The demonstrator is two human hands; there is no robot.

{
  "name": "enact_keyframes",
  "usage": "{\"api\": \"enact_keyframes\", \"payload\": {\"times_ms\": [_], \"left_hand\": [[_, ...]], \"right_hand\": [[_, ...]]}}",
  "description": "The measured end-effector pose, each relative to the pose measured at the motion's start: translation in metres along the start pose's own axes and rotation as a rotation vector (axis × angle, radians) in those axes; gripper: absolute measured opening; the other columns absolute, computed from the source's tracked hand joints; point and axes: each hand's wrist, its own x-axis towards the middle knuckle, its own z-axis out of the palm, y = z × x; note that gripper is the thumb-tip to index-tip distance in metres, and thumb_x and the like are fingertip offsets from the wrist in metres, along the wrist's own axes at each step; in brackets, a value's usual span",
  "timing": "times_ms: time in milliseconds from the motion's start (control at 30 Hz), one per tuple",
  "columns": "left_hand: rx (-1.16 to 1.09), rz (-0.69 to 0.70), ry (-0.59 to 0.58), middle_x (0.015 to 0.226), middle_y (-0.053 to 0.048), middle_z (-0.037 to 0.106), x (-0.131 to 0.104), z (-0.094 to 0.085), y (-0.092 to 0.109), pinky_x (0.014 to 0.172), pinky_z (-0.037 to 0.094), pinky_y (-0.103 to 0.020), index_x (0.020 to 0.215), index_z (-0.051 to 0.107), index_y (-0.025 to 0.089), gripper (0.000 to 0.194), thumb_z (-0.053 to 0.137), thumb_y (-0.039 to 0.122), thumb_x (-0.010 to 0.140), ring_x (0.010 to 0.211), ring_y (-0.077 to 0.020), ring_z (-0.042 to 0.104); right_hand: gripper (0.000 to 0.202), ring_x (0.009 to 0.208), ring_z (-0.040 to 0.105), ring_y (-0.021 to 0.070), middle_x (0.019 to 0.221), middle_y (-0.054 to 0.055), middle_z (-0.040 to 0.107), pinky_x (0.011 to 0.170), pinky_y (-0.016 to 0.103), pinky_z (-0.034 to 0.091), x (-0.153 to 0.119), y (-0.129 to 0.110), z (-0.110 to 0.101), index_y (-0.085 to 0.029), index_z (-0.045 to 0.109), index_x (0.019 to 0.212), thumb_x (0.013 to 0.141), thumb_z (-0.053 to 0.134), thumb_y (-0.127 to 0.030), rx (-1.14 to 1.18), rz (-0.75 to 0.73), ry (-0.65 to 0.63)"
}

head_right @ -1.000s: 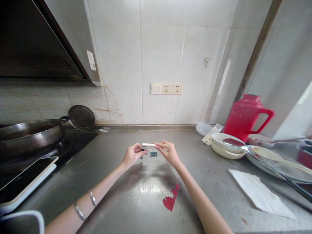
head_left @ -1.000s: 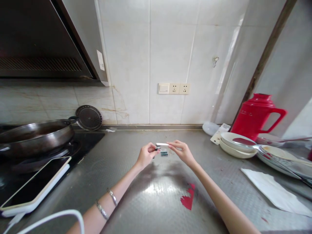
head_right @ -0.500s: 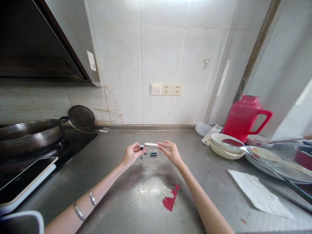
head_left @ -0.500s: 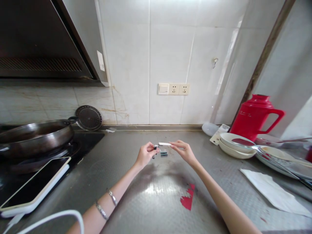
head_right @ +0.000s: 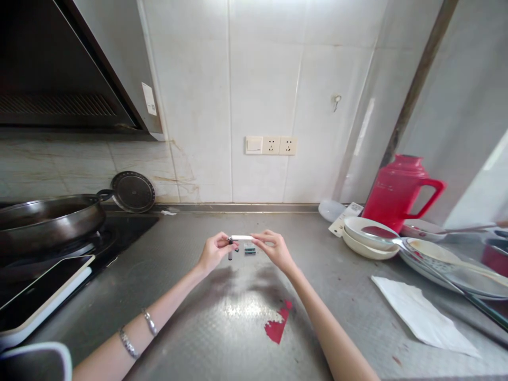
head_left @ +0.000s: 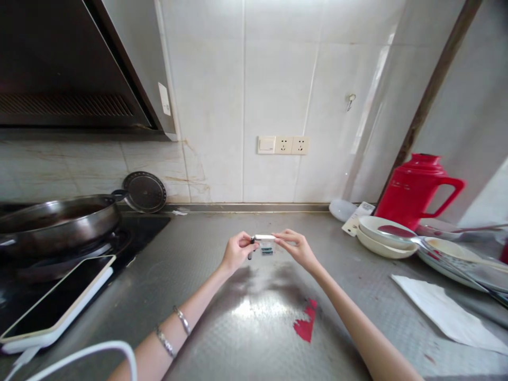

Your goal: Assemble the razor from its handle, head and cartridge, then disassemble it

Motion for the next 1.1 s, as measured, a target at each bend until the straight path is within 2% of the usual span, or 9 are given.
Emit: {"api": "enact_keyframes", "payload": {"times_ms": [167, 300, 400, 500, 600, 667, 800, 900, 1100], "left_hand": [[-0.010, 0.002, -0.025, 0.070, -0.006, 0.069, -0.002, 0.002, 0.004, 0.059, 0.048, -0.025, 0.067, 0.050, 0.015, 0.024, 0.070, 0.029, 0.062, 0.064, -0.0170, 0.065], [0.035, -0.025, -0.006, 0.068, -0.004, 0.068, -0.005, 0.005, 0.005, 0.045, 0.041, -0.021, 0.073, 0.047, 0.017, 0.027, 0.064, 0.036, 0.067, 0.045, -0.0118, 0.058], [0.162, 0.020, 0.040, 0.057, 0.002, 0.063, -0.007, 0.005, 0.004, 0.042, 0.035, -0.019, 0.079, 0.047, 0.018, 0.025, 0.057, 0.040, 0.073, 0.037, -0.0080, 0.047], [0.337, 0.108, 0.111, 0.049, 0.005, 0.054, -0.007, 0.005, 0.003, 0.047, 0.033, -0.019, 0.079, 0.052, 0.017, 0.024, 0.050, 0.041, 0.078, 0.043, -0.0085, 0.046], [0.438, 0.153, 0.169, 0.052, 0.004, 0.049, -0.009, 0.004, 0.002, 0.051, 0.030, -0.020, 0.069, 0.055, 0.016, 0.030, 0.045, 0.042, 0.081, 0.051, -0.0092, 0.046], [0.423, 0.139, 0.183, 0.053, 0.004, 0.046, -0.010, 0.005, 0.000, 0.050, 0.029, -0.020, 0.070, 0.056, 0.016, 0.033, 0.040, 0.043, 0.083, 0.052, -0.0094, 0.044], [0.252, 0.038, 0.163, 0.055, 0.005, 0.042, -0.014, 0.008, -0.005, 0.046, 0.031, -0.019, 0.080, 0.054, 0.017, 0.032, 0.036, 0.043, 0.084, 0.049, -0.0094, 0.042], [0.129, 0.008, 0.114, 0.061, 0.004, 0.045, -0.018, 0.011, -0.006, 0.043, 0.034, -0.018, 0.084, 0.051, 0.018, 0.028, 0.040, 0.043, 0.082, 0.052, -0.0100, 0.045], [0.123, 0.101, 0.119, 0.063, 0.003, 0.046, -0.020, 0.011, -0.009, 0.047, 0.034, -0.018, 0.087, 0.050, 0.018, 0.023, 0.041, 0.040, 0.084, 0.051, -0.0084, 0.042]], "right_hand": [[0.033, 0.070, 0.057, 0.0170, 0.079, 0.007, 0.065, 0.065, 0.027, 0.043, -0.003, 0.024, -0.003, -0.019, 0.071, 0.096, 0.079, 0.056, -0.043, -0.013, 0.095, 0.056], [0.037, 0.063, 0.053, 0.0144, 0.075, 0.006, 0.064, 0.057, 0.025, 0.043, -0.004, 0.032, 0.003, -0.017, 0.070, 0.098, 0.077, 0.056, -0.043, 0.061, 0.174, 0.111], [0.048, 0.049, 0.044, 0.0099, 0.063, 0.001, 0.057, 0.042, 0.022, 0.041, -0.004, 0.030, 0.012, -0.014, 0.064, 0.110, 0.074, 0.057, -0.045, 0.188, 0.308, 0.139], [0.061, 0.042, 0.038, 0.0071, 0.056, -0.004, 0.047, 0.032, 0.018, 0.036, -0.003, 0.025, 0.020, -0.015, 0.051, 0.125, 0.072, 0.058, -0.045, 0.315, 0.415, 0.167], [0.065, 0.039, 0.034, 0.0048, 0.055, -0.007, 0.043, 0.029, 0.014, 0.030, -0.002, 0.015, 0.025, -0.018, 0.042, 0.131, 0.073, 0.057, -0.043, 0.452, 0.473, 0.184], [0.062, 0.037, 0.033, 0.0035, 0.056, -0.007, 0.043, 0.028, 0.013, 0.025, -0.001, 0.005, 0.028, -0.019, 0.043, 0.130, 0.073, 0.056, -0.041, 0.542, 0.520, 0.176], [0.055, 0.034, 0.034, 0.0019, 0.063, -0.003, 0.052, 0.027, 0.013, 0.018, -0.003, -0.024, 0.032, -0.016, 0.048, 0.124, 0.073, 0.056, -0.036, 0.639, 0.634, 0.098], [0.057, 0.032, 0.034, 0.0017, 0.066, -0.001, 0.056, 0.027, 0.014, 0.017, -0.006, -0.046, 0.034, -0.018, 0.045, 0.126, 0.073, 0.056, -0.032, 0.706, 0.682, 0.045], [0.060, 0.033, 0.027, 0.0003, 0.062, -0.005, 0.051, 0.030, 0.012, 0.013, -0.031, -0.083, 0.042, -0.021, 0.043, 0.128, 0.071, 0.059, -0.029, 0.893, 0.735, 0.076]]}}
